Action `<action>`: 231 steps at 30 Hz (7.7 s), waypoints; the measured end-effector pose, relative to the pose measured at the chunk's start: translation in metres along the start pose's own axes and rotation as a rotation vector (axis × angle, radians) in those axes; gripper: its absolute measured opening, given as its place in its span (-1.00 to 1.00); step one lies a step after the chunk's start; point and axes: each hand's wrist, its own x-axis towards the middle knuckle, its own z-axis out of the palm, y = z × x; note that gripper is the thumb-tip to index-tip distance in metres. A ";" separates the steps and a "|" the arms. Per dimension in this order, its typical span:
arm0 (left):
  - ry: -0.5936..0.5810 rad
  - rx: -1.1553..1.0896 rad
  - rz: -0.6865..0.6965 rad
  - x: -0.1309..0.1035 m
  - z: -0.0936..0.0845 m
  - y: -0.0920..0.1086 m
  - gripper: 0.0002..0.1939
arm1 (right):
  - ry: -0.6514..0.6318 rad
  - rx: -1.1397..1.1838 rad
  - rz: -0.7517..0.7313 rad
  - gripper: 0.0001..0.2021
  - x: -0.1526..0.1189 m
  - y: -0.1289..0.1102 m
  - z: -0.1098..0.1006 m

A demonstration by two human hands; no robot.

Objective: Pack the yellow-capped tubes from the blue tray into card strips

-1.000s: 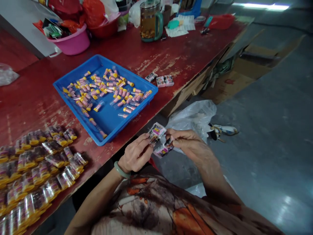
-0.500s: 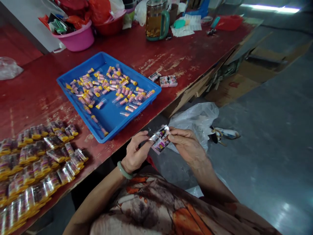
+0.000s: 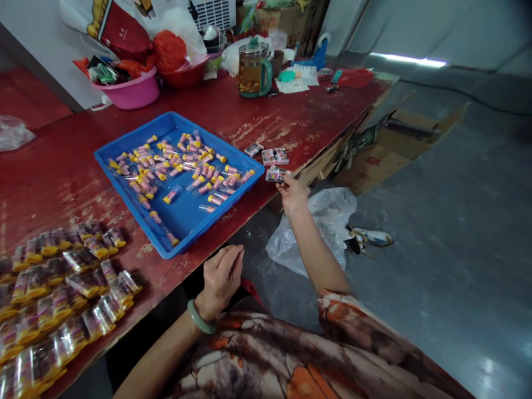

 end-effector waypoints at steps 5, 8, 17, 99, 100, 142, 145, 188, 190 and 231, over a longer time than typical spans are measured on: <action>0.047 0.001 -0.060 0.010 -0.009 0.006 -0.87 | 0.002 -0.058 -0.023 -0.74 -0.002 0.004 -0.015; 0.077 -0.012 -0.072 0.017 -0.012 0.008 -0.90 | -0.031 -0.104 -0.041 -0.73 -0.007 -0.001 -0.029; 0.074 -0.015 -0.073 0.023 -0.021 0.007 -0.87 | -0.186 -0.292 -0.084 -0.76 -0.023 0.010 -0.021; 0.715 -1.207 -1.115 -0.056 -0.159 0.007 -0.65 | -2.160 -0.815 0.179 -0.87 -0.266 0.056 -0.003; 0.727 -1.209 -1.124 -0.055 -0.159 0.008 -0.64 | -2.284 -0.824 0.163 -0.85 -0.267 0.057 -0.004; 0.854 -1.236 -0.983 -0.051 -0.144 0.021 -0.62 | -1.098 -0.619 -1.049 -0.70 -0.296 0.105 -0.033; 0.862 -1.215 -0.941 -0.054 -0.142 0.020 -0.60 | -1.133 -0.565 -1.166 -0.63 -0.298 0.103 -0.034; 0.747 -1.248 -1.020 -0.069 -0.148 0.035 -0.67 | -1.488 -0.381 -0.975 -0.61 -0.301 0.104 -0.018; 0.729 -1.256 -1.035 -0.069 -0.151 0.034 -0.65 | -1.565 -0.441 -0.869 -0.69 -0.300 0.096 -0.015; 0.362 -1.209 -1.018 -0.078 -0.159 0.051 -0.70 | -1.657 -0.463 -0.732 -0.31 -0.296 0.078 -0.006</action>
